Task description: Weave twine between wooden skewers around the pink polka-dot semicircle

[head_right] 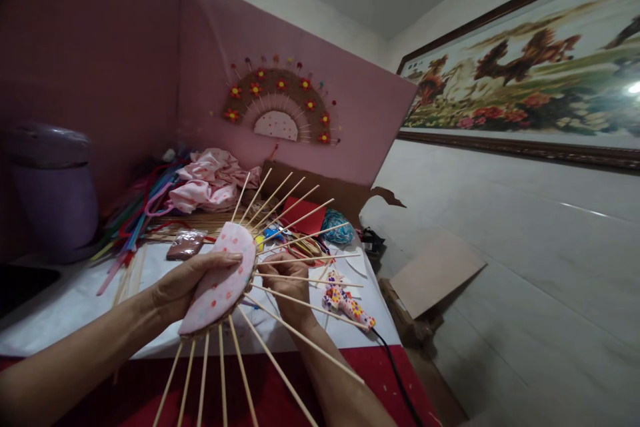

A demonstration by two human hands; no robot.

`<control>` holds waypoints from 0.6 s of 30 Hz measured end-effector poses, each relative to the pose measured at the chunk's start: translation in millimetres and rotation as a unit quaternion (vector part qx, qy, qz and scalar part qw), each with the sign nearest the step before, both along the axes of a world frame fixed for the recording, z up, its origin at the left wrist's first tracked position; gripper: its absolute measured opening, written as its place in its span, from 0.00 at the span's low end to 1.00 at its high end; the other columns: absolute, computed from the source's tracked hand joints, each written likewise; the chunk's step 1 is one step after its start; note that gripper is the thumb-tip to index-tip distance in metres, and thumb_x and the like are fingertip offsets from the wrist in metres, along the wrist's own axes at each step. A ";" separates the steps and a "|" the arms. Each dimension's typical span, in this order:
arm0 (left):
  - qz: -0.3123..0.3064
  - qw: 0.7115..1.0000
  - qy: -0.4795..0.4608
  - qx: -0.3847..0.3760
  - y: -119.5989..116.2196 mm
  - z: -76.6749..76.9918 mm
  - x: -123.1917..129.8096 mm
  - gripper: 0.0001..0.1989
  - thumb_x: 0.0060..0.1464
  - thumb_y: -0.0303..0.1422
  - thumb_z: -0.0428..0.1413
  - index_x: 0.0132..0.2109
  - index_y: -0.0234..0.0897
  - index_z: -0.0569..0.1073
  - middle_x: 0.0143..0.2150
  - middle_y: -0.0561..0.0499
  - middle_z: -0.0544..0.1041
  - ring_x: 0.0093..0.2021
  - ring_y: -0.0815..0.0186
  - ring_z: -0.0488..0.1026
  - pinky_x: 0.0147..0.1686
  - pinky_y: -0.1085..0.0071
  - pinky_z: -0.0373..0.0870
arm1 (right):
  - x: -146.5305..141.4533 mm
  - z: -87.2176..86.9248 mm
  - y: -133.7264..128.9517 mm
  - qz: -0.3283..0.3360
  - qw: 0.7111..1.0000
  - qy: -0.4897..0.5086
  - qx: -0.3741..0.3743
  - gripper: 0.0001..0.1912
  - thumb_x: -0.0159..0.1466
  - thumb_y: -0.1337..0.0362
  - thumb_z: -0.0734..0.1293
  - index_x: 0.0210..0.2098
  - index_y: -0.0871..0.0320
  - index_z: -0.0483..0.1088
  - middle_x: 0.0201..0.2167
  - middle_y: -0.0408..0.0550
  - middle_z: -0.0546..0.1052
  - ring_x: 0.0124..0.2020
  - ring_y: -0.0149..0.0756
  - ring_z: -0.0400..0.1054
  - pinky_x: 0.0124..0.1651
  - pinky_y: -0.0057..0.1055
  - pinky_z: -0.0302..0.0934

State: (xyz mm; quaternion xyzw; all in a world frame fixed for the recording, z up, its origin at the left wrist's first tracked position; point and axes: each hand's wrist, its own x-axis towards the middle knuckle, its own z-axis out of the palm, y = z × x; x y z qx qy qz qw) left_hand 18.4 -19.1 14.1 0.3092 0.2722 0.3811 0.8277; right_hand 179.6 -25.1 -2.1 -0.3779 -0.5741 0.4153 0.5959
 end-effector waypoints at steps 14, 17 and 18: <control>0.005 0.998 0.038 0.053 2.3 0.9 -4.3 0.05 0.40 0.24 0.57 0.29 0.28 0.75 0.26 0.44 0.78 0.24 0.63 0.74 0.26 0.71 0.71 | 15.1 0.1 5.4 -0.155 0.958 -0.189 0.152 0.05 0.57 0.65 0.63 0.27 0.58 0.68 0.23 0.44 0.71 0.27 0.32 0.66 0.31 0.29 0.61; 0.029 0.997 0.041 0.050 5.0 4.8 -9.0 0.05 0.40 0.23 0.57 0.29 0.29 0.75 0.25 0.45 0.78 0.23 0.63 0.74 0.24 0.72 0.71 | 26.5 2.6 7.6 -0.201 0.919 -0.247 0.231 0.04 0.59 0.67 0.60 0.31 0.57 0.67 0.29 0.45 0.71 0.32 0.34 0.66 0.38 0.32 0.61; 0.038 0.997 0.043 0.050 6.0 6.6 -10.6 0.05 0.39 0.23 0.57 0.29 0.29 0.75 0.24 0.45 0.78 0.22 0.63 0.74 0.24 0.72 0.71 | 30.2 3.9 8.4 -0.223 0.907 -0.254 0.252 0.04 0.60 0.67 0.60 0.32 0.57 0.66 0.29 0.46 0.71 0.32 0.34 0.66 0.38 0.32 0.61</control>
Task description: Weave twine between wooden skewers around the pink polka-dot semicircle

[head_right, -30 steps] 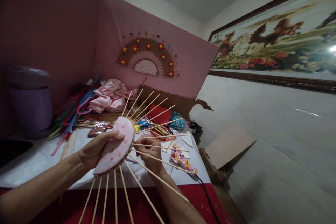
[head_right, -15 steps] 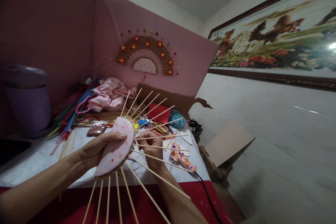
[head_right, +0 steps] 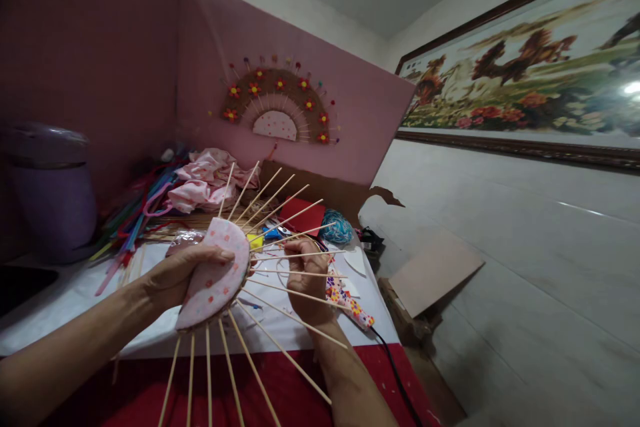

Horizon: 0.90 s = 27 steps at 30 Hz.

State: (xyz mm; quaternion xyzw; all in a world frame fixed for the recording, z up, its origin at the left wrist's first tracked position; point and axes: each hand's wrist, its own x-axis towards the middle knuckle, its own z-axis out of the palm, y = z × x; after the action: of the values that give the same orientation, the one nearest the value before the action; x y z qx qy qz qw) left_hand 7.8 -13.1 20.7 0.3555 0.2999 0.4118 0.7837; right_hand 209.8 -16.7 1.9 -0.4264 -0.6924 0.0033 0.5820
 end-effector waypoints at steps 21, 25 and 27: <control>-0.034 0.996 0.079 -0.039 8.9 8.2 -12.9 0.04 0.38 0.24 0.56 0.26 0.27 0.75 0.22 0.43 0.77 0.22 0.61 0.74 0.23 0.71 0.71 | 45.3 3.8 13.8 -0.168 0.973 0.044 0.153 0.05 0.60 0.63 0.60 0.32 0.59 0.65 0.27 0.45 0.70 0.28 0.32 0.64 0.32 0.28 0.58; -0.042 0.995 0.077 -0.042 12.3 5.8 -16.9 0.05 0.37 0.24 0.56 0.26 0.27 0.75 0.23 0.43 0.77 0.21 0.62 0.73 0.22 0.71 0.71 | 46.6 10.4 15.3 -0.076 0.984 0.133 0.093 0.08 0.58 0.60 0.62 0.30 0.59 0.66 0.21 0.41 0.66 0.21 0.28 0.61 0.25 0.26 0.56; -0.039 0.994 0.095 -0.049 12.5 6.1 -19.0 0.05 0.37 0.25 0.56 0.25 0.26 0.75 0.22 0.44 0.77 0.19 0.63 0.72 0.20 0.72 0.70 | 45.9 13.0 18.8 0.012 0.975 0.220 0.025 0.09 0.58 0.58 0.62 0.28 0.58 0.65 0.17 0.37 0.61 0.15 0.24 0.53 0.18 0.23 0.49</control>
State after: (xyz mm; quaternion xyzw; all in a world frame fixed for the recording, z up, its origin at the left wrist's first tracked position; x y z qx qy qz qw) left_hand -11.2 -0.5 26.8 0.3656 0.3784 0.3306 0.7835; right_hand 255.7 2.1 14.9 -0.3919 -0.5520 0.0865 0.7309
